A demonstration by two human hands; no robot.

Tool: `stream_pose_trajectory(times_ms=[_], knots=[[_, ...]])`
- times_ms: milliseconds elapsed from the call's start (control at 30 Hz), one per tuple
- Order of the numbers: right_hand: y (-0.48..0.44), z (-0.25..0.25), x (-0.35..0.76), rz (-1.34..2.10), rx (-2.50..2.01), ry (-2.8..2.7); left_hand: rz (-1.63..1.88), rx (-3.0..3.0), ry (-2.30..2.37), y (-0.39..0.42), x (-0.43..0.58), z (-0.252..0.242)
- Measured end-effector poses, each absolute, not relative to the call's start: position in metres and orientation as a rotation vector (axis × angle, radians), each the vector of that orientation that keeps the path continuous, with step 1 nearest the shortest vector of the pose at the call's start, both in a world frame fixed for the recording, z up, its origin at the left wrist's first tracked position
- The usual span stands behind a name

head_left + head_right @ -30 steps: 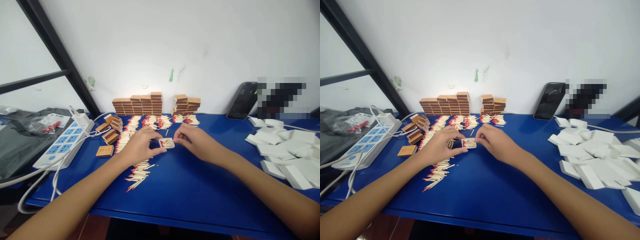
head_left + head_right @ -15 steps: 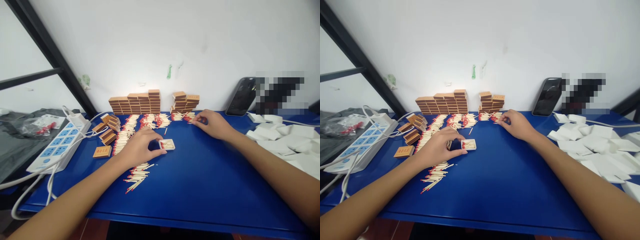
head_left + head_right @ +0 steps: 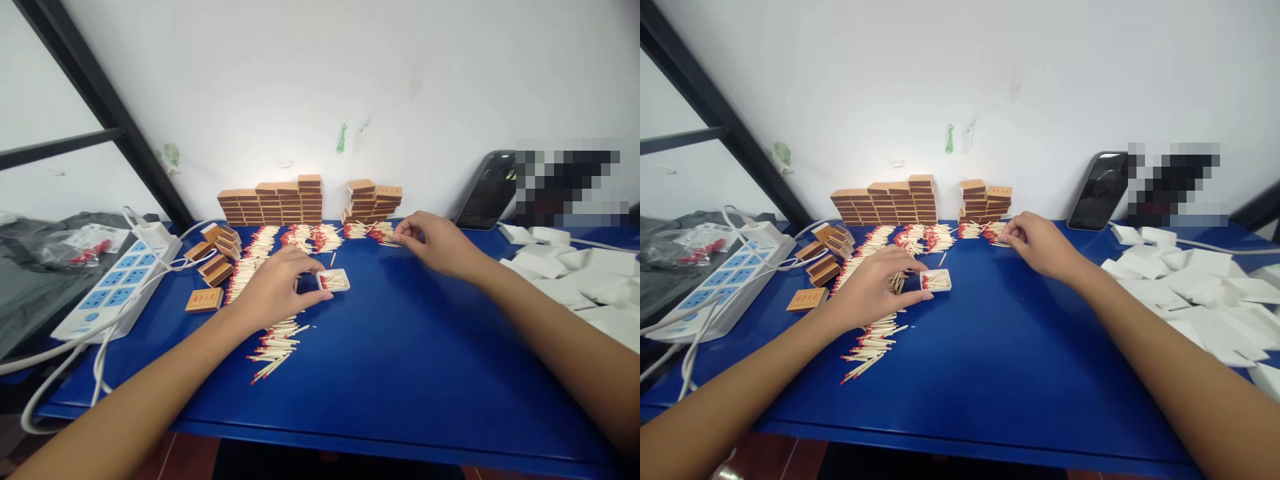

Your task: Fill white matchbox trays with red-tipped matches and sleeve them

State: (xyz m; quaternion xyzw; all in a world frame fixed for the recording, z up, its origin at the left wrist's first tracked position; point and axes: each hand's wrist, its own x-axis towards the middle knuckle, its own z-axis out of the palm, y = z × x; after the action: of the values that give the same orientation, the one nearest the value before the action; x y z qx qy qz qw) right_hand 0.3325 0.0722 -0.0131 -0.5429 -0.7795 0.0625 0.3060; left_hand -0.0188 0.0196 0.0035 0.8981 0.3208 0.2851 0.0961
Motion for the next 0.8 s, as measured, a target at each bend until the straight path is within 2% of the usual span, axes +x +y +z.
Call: stream_pose_trajectory(times_ms=[800], knots=[[0.072,-0.023,0.334,0.238,-1.567,-2.199,0.814,2.647,0.914,0.017,-0.017,0.001]])
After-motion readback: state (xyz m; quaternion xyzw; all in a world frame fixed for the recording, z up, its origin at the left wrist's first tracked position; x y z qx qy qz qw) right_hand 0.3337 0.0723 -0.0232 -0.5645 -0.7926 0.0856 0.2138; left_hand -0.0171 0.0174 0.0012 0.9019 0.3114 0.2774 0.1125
